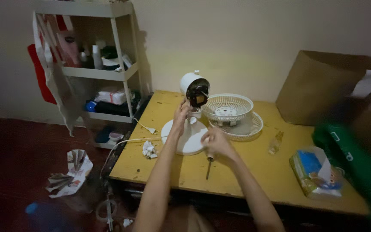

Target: The person uses a screwdriver to loosen and remove screws from the rear housing of a white table fan. They repeatedly insert and turn the screwdriver, then remove the screw by hand, leaving the fan partially disassembled on a yellow table.

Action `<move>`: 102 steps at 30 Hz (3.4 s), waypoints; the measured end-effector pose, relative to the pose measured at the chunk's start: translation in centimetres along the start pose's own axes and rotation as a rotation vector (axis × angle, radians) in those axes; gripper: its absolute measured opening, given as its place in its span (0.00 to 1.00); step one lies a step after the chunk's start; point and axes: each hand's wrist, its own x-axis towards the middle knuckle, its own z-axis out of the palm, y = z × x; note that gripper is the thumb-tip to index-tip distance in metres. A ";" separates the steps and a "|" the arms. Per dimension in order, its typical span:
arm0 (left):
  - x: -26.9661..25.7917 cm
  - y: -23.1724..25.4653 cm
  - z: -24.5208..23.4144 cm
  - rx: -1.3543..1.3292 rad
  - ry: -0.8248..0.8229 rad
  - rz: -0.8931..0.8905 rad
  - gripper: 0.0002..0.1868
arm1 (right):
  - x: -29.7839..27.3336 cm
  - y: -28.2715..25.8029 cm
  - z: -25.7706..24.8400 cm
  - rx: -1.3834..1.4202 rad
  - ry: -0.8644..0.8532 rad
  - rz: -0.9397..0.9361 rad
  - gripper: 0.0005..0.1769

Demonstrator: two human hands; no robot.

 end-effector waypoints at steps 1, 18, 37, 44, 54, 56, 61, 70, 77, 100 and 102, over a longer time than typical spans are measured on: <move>-0.2 0.0 0.1 0.042 -0.023 0.017 0.45 | -0.6 0.6 0.5 -0.064 -0.081 -0.079 0.12; 0.2 -1.0 -1.0 0.018 -0.114 0.112 0.39 | -1.4 1.7 2.0 -0.375 -0.185 -0.609 0.13; 2.2 -1.2 -1.7 0.102 -0.069 0.108 0.29 | 11.8 -3.3 -4.1 0.560 0.029 -0.463 0.37; 4.0 -1.2 -2.1 0.082 -0.145 0.090 0.26 | 13.0 -2.1 -3.3 0.566 0.102 -0.717 0.34; 5.9 -1.1 -1.3 -0.093 -0.211 -0.138 0.25 | 13.1 -2.7 -5.8 0.644 -0.069 -0.651 0.42; 7.2 -2.1 -1.5 -0.079 -0.239 -0.194 0.25 | 13.1 -2.6 -5.7 0.684 -0.075 -0.612 0.41; 9.7 -4.7 -1.6 0.004 -0.188 -0.190 0.25 | 12.3 -2.5 -5.1 0.573 0.168 -0.562 0.42; 8.3 -4.9 -1.0 -0.233 -0.142 -0.006 0.20 | 12.4 -1.8 -5.7 0.526 0.228 -0.573 0.48; 3.5 -2.7 -2.6 -0.040 0.003 0.182 0.28 | 12.9 -1.8 -4.9 0.729 0.254 -0.653 0.36; -2.4 2.2 -0.1 0.360 -0.227 0.204 0.47 | 14.0 -2.0 -5.9 0.849 0.100 -0.707 0.52; -2.4 1.7 -0.2 0.310 -0.245 0.304 0.45 | 14.0 -1.8 -5.7 0.961 0.052 -0.763 0.50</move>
